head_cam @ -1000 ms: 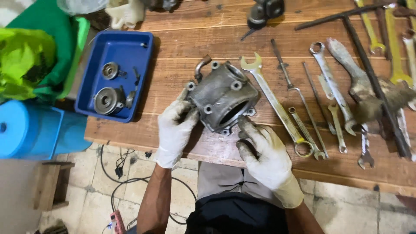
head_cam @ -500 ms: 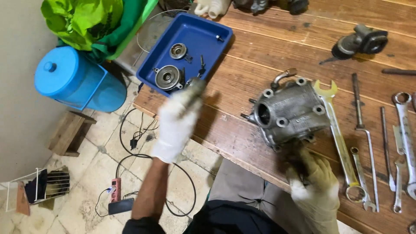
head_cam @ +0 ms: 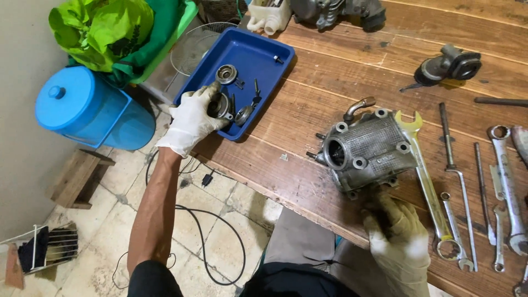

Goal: The person assembles a small engine block on a wooden workbench. They place a circular metal part into the engine casing, then use a wrench to tighten a bolt on the side of the assembly. The person rotates the engine to access different sides while working.

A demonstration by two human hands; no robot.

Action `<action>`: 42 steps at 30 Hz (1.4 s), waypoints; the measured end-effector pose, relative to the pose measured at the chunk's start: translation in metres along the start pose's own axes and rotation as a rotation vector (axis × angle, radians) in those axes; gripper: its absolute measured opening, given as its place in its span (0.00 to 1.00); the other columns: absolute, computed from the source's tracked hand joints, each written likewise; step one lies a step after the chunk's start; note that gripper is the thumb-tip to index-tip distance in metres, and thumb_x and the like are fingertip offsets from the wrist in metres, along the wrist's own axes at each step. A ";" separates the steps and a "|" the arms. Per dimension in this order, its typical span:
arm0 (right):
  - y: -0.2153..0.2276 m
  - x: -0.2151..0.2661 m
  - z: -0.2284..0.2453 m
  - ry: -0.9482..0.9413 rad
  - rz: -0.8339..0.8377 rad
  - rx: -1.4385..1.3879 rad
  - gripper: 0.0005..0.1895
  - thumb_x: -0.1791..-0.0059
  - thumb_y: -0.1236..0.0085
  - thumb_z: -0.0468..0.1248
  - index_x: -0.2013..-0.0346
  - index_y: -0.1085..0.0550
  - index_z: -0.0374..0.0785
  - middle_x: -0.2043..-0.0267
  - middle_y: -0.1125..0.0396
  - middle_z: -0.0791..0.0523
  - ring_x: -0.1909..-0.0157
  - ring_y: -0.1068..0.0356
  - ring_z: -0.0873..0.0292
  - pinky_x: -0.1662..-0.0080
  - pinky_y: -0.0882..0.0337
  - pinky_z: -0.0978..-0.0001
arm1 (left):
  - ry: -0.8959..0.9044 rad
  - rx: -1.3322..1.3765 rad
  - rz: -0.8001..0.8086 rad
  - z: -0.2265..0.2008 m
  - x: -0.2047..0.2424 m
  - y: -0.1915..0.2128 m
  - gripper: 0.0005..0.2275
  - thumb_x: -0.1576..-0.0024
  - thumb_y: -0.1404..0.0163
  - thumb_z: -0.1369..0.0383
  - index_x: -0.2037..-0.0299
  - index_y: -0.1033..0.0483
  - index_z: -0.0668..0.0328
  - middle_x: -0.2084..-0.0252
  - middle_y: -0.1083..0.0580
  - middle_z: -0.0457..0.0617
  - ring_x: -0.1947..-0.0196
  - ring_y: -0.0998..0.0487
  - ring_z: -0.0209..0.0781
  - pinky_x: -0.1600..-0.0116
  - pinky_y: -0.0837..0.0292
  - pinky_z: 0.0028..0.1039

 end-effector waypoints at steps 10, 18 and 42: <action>0.000 -0.005 0.007 0.068 -0.013 0.049 0.23 0.53 0.37 0.37 0.43 0.27 0.36 0.55 0.27 0.51 0.54 0.28 0.45 0.50 0.28 0.54 | -0.131 0.007 -0.146 0.007 -0.014 -0.003 0.43 0.61 0.36 0.54 0.29 0.33 0.49 0.43 0.27 0.64 0.41 0.35 0.66 0.44 0.41 0.62; -0.017 0.000 -0.012 -0.082 0.122 0.078 0.27 0.54 0.39 0.45 0.40 0.27 0.48 0.53 0.26 0.56 0.50 0.30 0.47 0.48 0.29 0.54 | -0.210 0.309 -0.451 -0.002 0.012 0.040 0.34 0.58 0.33 0.64 0.38 0.28 0.67 0.43 0.37 0.66 0.41 0.36 0.61 0.35 0.39 0.39; 0.024 -0.018 0.105 -0.068 0.114 -1.081 0.46 0.46 0.44 0.57 0.28 0.47 0.26 0.30 0.40 0.43 0.26 0.39 0.43 0.25 0.42 0.48 | -1.012 0.868 -0.113 -0.246 0.209 0.007 0.41 0.48 0.33 0.58 0.28 0.43 0.64 0.28 0.38 0.64 0.26 0.36 0.58 0.24 0.35 0.51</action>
Point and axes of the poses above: each hand's wrist, its own x-axis away from the middle knuckle, its own y-axis out of the back of the hand, z = x × y, the point moved 10 cm from there along -x, towards the middle knuckle
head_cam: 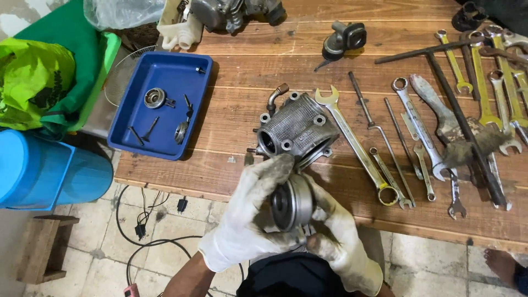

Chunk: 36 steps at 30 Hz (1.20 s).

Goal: The person assembles a small engine block on a wooden workbench. They place a circular metal part into the engine casing, then use a wrench to tighten a bolt on the side of the assembly. The person rotates the engine to access different sides while working.

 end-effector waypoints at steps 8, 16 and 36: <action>0.006 -0.001 -0.014 -0.090 -0.011 -0.062 0.46 0.52 0.36 0.59 0.37 0.37 0.24 0.41 0.33 0.48 0.39 0.32 0.51 0.35 0.34 0.57 | -0.053 0.007 0.075 0.002 0.009 -0.017 0.44 0.47 0.32 0.58 0.27 0.46 0.68 0.27 0.40 0.64 0.27 0.35 0.62 0.24 0.37 0.52; 0.021 0.015 0.012 0.158 -0.201 0.388 0.38 0.57 0.33 0.46 0.37 0.33 0.29 0.30 0.39 0.41 0.24 0.41 0.44 0.21 0.45 0.50 | -0.076 -0.109 0.098 0.008 0.015 -0.021 0.38 0.38 0.47 0.48 0.26 0.47 0.66 0.22 0.47 0.65 0.21 0.45 0.64 0.18 0.46 0.54; 0.032 0.031 -0.004 -0.046 -0.421 1.015 0.56 0.75 0.21 0.57 0.36 0.31 0.44 0.40 0.30 0.51 0.38 0.28 0.48 0.42 0.26 0.60 | 0.683 0.956 -0.159 0.102 0.070 -0.071 0.30 0.43 0.43 0.61 0.34 0.33 0.73 0.34 0.29 0.60 0.34 0.29 0.47 0.31 0.33 0.35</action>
Point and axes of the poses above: each hand's wrist, its own x-axis away from the middle knuckle, its own y-axis out of the back of the hand, z = x × y, the point moved 10 cm from there along -x, towards the middle knuckle
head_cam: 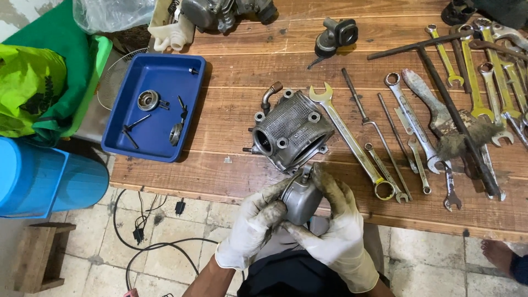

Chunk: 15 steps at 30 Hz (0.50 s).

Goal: The person assembles a small engine block on a wooden workbench. They place a circular metal part into the engine casing, then use a wrench to tighten a bolt on the side of the assembly. The person rotates the engine to access different sides while working.

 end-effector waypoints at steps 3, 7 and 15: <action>-0.005 0.008 -0.007 0.031 0.034 0.062 0.59 0.73 0.21 0.61 0.34 0.34 0.42 0.37 0.31 0.53 0.36 0.31 0.45 0.38 0.29 0.55 | 0.024 0.086 0.013 -0.001 0.001 -0.007 0.29 0.43 0.42 0.63 0.34 0.32 0.72 0.35 0.28 0.59 0.37 0.27 0.46 0.37 0.29 0.32; -0.001 0.004 0.007 0.146 0.019 0.043 0.57 0.68 0.29 0.65 0.34 0.33 0.35 0.35 0.32 0.50 0.37 0.30 0.44 0.35 0.31 0.56 | -0.050 -0.053 0.030 -0.017 -0.002 -0.014 0.30 0.45 0.43 0.67 0.33 0.35 0.73 0.31 0.31 0.60 0.31 0.32 0.47 0.29 0.37 0.35; -0.011 -0.004 0.006 0.041 0.130 -0.155 0.56 0.69 0.22 0.45 0.31 0.38 0.34 0.33 0.35 0.46 0.32 0.32 0.49 0.32 0.34 0.62 | -0.089 -0.095 0.057 -0.021 0.000 -0.012 0.27 0.42 0.43 0.63 0.35 0.32 0.69 0.36 0.27 0.58 0.35 0.27 0.47 0.30 0.32 0.37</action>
Point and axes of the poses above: each hand's wrist, its own x-axis away from the middle knuckle, its own y-axis out of the back of the hand, z = x × y, the point moved 10 cm from there along -x, towards the middle knuckle
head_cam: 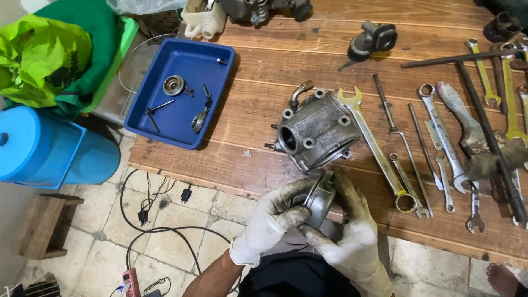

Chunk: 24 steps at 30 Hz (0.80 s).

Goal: The person assembles a small engine block on a wooden workbench. They place a circular metal part into the engine casing, then use a wrench to tighten a bolt on the side of the assembly. The person rotates the engine to access different sides while working.

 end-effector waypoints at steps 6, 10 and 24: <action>-0.005 0.002 0.006 0.080 -0.027 0.122 0.55 0.67 0.24 0.51 0.32 0.38 0.32 0.36 0.34 0.44 0.36 0.30 0.45 0.36 0.30 0.59 | 0.000 -0.069 -0.052 0.002 0.003 0.013 0.24 0.41 0.45 0.63 0.37 0.29 0.67 0.37 0.26 0.56 0.35 0.27 0.46 0.30 0.32 0.38; -0.008 0.002 0.011 0.126 -0.042 0.197 0.55 0.65 0.25 0.55 0.32 0.38 0.32 0.33 0.34 0.46 0.36 0.30 0.44 0.37 0.28 0.58 | -0.021 -0.123 -0.070 -0.005 0.004 0.017 0.20 0.40 0.49 0.68 0.38 0.27 0.68 0.39 0.25 0.57 0.36 0.25 0.47 0.31 0.29 0.39; -0.001 0.017 -0.017 0.004 -0.020 0.011 0.51 0.65 0.28 0.49 0.34 0.38 0.27 0.37 0.33 0.43 0.35 0.30 0.44 0.35 0.31 0.57 | -0.017 -0.410 -0.034 -0.007 0.004 0.006 0.43 0.52 0.49 0.33 0.38 0.27 0.64 0.38 0.25 0.56 0.36 0.25 0.46 0.32 0.31 0.38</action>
Point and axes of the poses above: each hand's wrist, its own x-axis away from the middle knuckle, its own y-axis out of the back of the hand, z = x × y, the point moved 10 cm from there along -x, towards the middle knuckle
